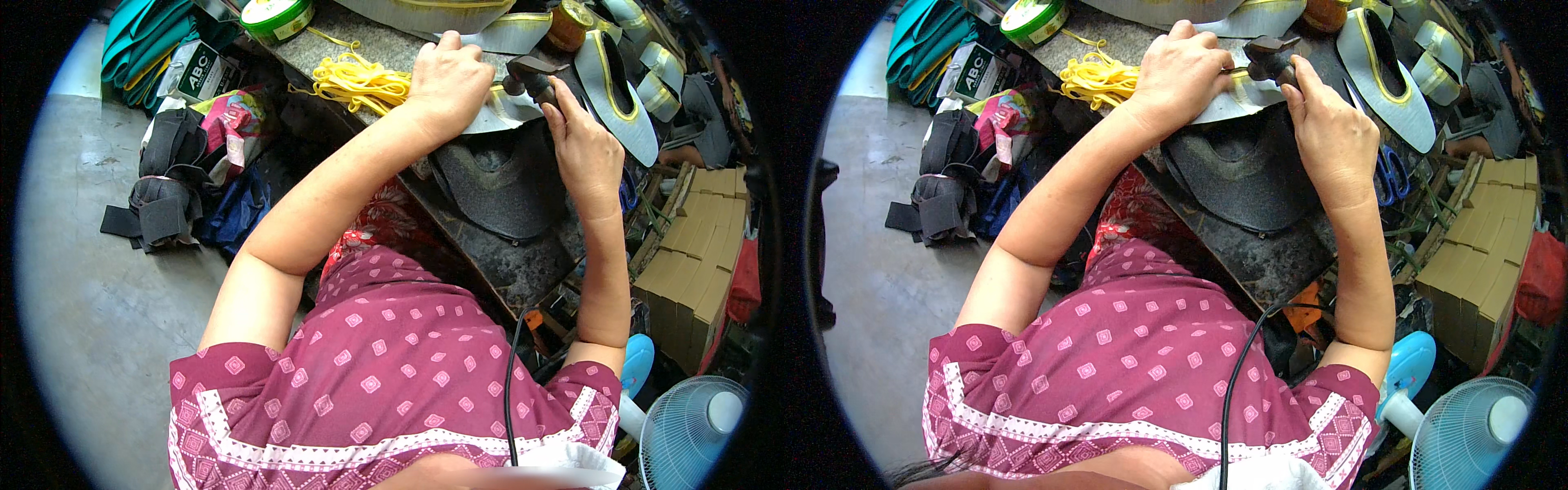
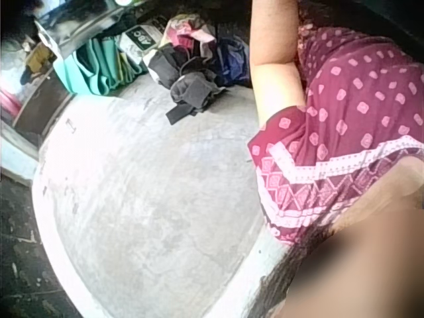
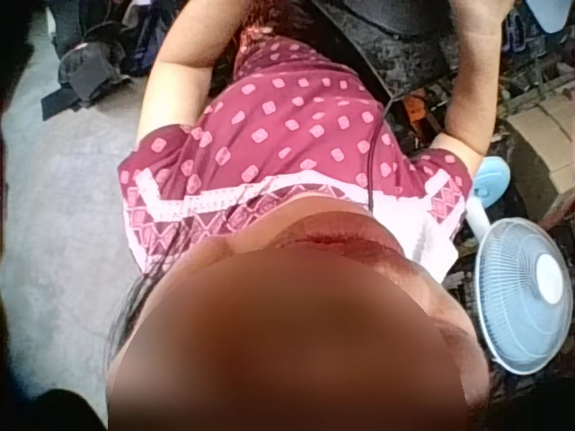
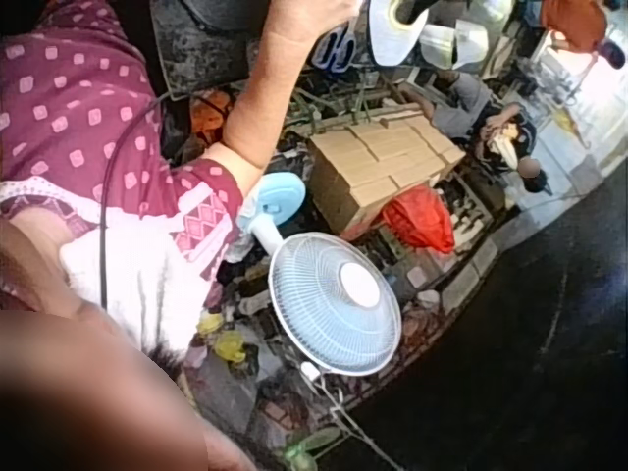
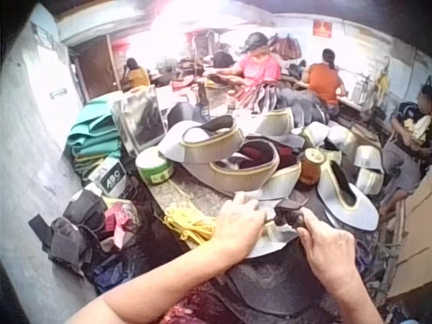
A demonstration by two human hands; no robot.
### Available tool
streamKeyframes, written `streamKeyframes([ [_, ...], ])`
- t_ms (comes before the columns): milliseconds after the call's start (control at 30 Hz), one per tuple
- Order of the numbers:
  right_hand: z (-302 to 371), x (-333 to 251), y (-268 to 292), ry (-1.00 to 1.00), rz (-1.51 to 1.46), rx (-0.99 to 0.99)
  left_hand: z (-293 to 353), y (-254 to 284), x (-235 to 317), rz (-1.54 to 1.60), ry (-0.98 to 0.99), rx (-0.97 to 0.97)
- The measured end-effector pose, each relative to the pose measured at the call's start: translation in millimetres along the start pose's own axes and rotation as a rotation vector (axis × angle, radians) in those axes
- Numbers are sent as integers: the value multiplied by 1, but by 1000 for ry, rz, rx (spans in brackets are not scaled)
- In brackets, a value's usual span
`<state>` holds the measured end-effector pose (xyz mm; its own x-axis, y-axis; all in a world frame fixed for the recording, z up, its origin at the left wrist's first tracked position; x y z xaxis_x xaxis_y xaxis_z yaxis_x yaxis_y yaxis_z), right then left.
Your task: The person handles a shoe upper, opens a green container, and pulls out a yellow elastic cord. They then use a small hammer to tap the shoe upper on a workbench, likely to shape or secure components.
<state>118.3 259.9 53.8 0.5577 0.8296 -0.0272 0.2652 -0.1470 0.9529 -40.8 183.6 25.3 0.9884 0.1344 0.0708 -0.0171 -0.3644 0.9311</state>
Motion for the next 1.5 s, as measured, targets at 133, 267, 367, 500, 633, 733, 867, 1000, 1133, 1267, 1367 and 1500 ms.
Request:
streamKeyframes([
  [133,-3,10,-4,-85,-52,-114,1,-3,-3,74,66,-98],
  [267,-12,21,5,-147,-239,-165,4,-3,0,83,4,-24],
  [367,-13,16,14,-133,-321,-87,5,-4,2,27,-36,22],
  [500,-13,-1,11,-100,-105,-131,6,-5,1,47,-53,37],
  [633,-15,4,15,-104,-89,-190,7,-6,1,42,-59,41],
  [733,-12,6,23,-76,-251,-19,9,-6,0,52,-61,79],
  [867,-6,-1,6,-90,-123,-78,10,-6,0,35,-38,52],
  [1000,-4,3,-6,-52,-122,-118,13,2,-1,29,74,119],
  [1133,-1,4,-10,-18,-100,-47,19,9,-1,6,146,174],
  [1267,-7,8,-5,-83,-169,-123,22,5,1,-3,29,91],
  [1367,-14,18,7,-176,-333,-202,23,2,0,50,-22,110],
  [1500,-12,10,19,-137,-493,-32,25,1,-2,64,-16,147],
])
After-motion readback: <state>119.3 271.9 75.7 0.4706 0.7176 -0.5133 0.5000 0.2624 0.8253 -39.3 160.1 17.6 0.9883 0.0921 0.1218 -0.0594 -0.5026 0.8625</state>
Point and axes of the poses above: each hand's wrist, its own z-axis away from the middle knuckle, its own y-axis out of the back of the hand, x = y × z, the point moved 5 cm from there along -z, towards the middle knuckle, and after that the axes turned 8 degrees about -x, right-handed, at the moved point
